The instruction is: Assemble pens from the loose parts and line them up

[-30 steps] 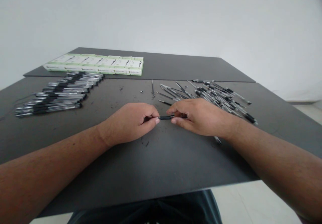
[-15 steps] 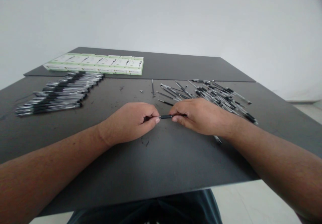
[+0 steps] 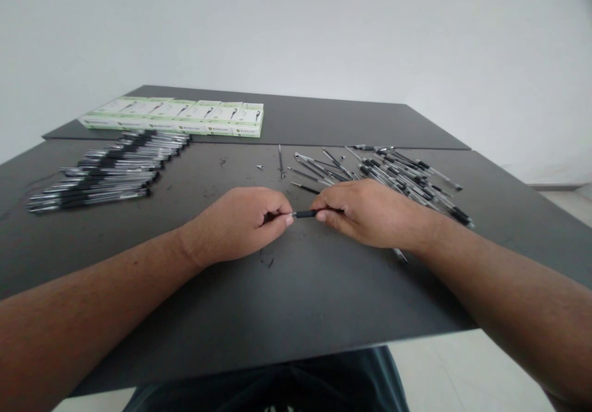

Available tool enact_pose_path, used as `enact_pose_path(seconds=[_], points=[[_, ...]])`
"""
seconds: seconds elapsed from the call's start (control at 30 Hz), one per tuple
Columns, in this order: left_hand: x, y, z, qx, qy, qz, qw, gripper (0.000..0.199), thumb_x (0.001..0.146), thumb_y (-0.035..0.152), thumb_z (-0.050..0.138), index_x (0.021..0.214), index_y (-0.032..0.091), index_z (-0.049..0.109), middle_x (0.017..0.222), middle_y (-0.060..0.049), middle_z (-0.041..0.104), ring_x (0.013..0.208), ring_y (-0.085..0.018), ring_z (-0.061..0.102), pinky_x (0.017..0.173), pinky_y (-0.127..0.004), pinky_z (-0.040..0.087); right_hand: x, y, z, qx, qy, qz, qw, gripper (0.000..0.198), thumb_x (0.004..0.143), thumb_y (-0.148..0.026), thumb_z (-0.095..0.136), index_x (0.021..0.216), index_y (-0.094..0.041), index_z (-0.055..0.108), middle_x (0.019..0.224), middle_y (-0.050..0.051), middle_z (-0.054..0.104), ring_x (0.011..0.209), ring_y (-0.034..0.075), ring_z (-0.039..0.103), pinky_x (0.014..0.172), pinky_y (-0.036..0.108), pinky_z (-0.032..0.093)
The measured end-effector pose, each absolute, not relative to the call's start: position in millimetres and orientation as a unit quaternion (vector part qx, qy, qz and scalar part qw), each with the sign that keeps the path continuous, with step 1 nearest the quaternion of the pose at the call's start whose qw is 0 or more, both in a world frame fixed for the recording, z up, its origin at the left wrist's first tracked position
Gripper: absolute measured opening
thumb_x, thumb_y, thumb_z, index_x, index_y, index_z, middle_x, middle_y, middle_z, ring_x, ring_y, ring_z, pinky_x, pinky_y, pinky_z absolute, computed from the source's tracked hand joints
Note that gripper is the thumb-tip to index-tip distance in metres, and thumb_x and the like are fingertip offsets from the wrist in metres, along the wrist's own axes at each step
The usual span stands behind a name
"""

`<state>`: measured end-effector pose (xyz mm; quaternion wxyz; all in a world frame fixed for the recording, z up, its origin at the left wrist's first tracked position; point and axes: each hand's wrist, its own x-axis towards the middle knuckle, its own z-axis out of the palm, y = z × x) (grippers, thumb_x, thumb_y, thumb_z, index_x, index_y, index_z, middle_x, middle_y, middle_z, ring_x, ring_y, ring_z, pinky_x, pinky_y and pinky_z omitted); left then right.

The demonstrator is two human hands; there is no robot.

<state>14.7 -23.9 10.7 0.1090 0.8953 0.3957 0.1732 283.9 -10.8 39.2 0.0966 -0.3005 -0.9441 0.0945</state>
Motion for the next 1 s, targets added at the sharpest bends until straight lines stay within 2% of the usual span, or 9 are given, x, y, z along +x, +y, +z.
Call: enact_pose_path(seconds=[0.13, 0.3, 0.4, 0.5, 0.7, 0.87, 1.0], points=[[15.1, -23.6, 10.2, 0.897, 0.391, 0.175, 0.106, 0.027, 0.1, 0.036, 0.054, 0.093, 0.023, 0.076, 0.08, 0.0, 0.074, 0.074, -0.017, 0.066, 0.068, -0.03, 0.04, 283.8, -10.6, 39.6, -0.303, -0.942, 0.1, 0.106, 0.023, 0.1, -0.025, 0.067, 0.12, -0.018, 0.077, 0.105, 0.007, 0.082, 0.096, 0.024, 0.075, 0.084, 0.033, 0.051], [15.5, -24.0, 10.7, 0.897, 0.396, 0.17, 0.103, 0.027, 0.1, 0.036, 0.053, 0.092, 0.023, 0.076, 0.08, 0.0, 0.074, 0.073, -0.018, 0.065, 0.069, -0.03, 0.04, 282.7, -11.4, 40.5, -0.311, -0.943, 0.097, 0.073, 0.024, 0.107, -0.027, 0.057, 0.115, -0.019, 0.078, 0.109, 0.01, 0.083, 0.1, 0.026, 0.076, 0.086, 0.035, 0.051], [15.6, -23.9, 10.7, 0.896, 0.396, 0.172, 0.104, 0.027, 0.1, 0.036, 0.053, 0.093, 0.023, 0.076, 0.08, 0.0, 0.074, 0.073, -0.017, 0.066, 0.069, -0.03, 0.04, 283.1, -11.5, 39.4, -0.321, -0.937, 0.102, 0.098, 0.023, 0.104, -0.027, 0.062, 0.119, -0.019, 0.076, 0.104, 0.007, 0.083, 0.094, 0.024, 0.076, 0.082, 0.033, 0.05], [15.3, -23.9, 10.9, 0.896, 0.396, 0.172, 0.104, 0.027, 0.1, 0.036, 0.053, 0.092, 0.023, 0.076, 0.079, 0.0, 0.074, 0.073, -0.018, 0.066, 0.068, -0.03, 0.04, 283.9, -11.2, 38.6, -0.321, -0.935, 0.1, 0.113, 0.02, 0.101, -0.027, 0.065, 0.116, -0.019, 0.076, 0.099, 0.005, 0.082, 0.09, 0.022, 0.074, 0.079, 0.031, 0.049], [15.6, -24.7, 12.5, 0.893, 0.403, 0.17, 0.11, 0.026, 0.099, 0.036, 0.055, 0.092, 0.023, 0.077, 0.078, 0.0, 0.074, 0.07, -0.017, 0.065, 0.067, -0.03, 0.04, 282.4, -11.6, 39.9, -0.317, -0.941, 0.092, 0.07, 0.025, 0.107, -0.029, 0.056, 0.113, -0.019, 0.077, 0.103, 0.008, 0.083, 0.093, 0.025, 0.075, 0.08, 0.034, 0.048], [16.0, -24.3, 12.1, 0.894, 0.401, 0.169, 0.11, 0.027, 0.099, 0.037, 0.054, 0.092, 0.023, 0.076, 0.079, 0.0, 0.074, 0.071, -0.017, 0.065, 0.069, -0.03, 0.041, 283.5, -11.4, 38.0, -0.316, -0.936, 0.111, 0.108, 0.023, 0.103, -0.028, 0.064, 0.12, -0.019, 0.076, 0.103, 0.006, 0.082, 0.092, 0.023, 0.075, 0.081, 0.032, 0.049], [15.3, -23.4, 10.0, 0.896, 0.398, 0.17, 0.105, 0.027, 0.1, 0.037, 0.054, 0.093, 0.023, 0.076, 0.078, 0.0, 0.073, 0.07, -0.017, 0.065, 0.069, -0.03, 0.041, 284.0, -11.6, 38.5, -0.313, -0.939, 0.101, 0.102, 0.019, 0.101, -0.027, 0.065, 0.113, -0.019, 0.077, 0.102, 0.007, 0.082, 0.092, 0.023, 0.075, 0.08, 0.032, 0.049]])
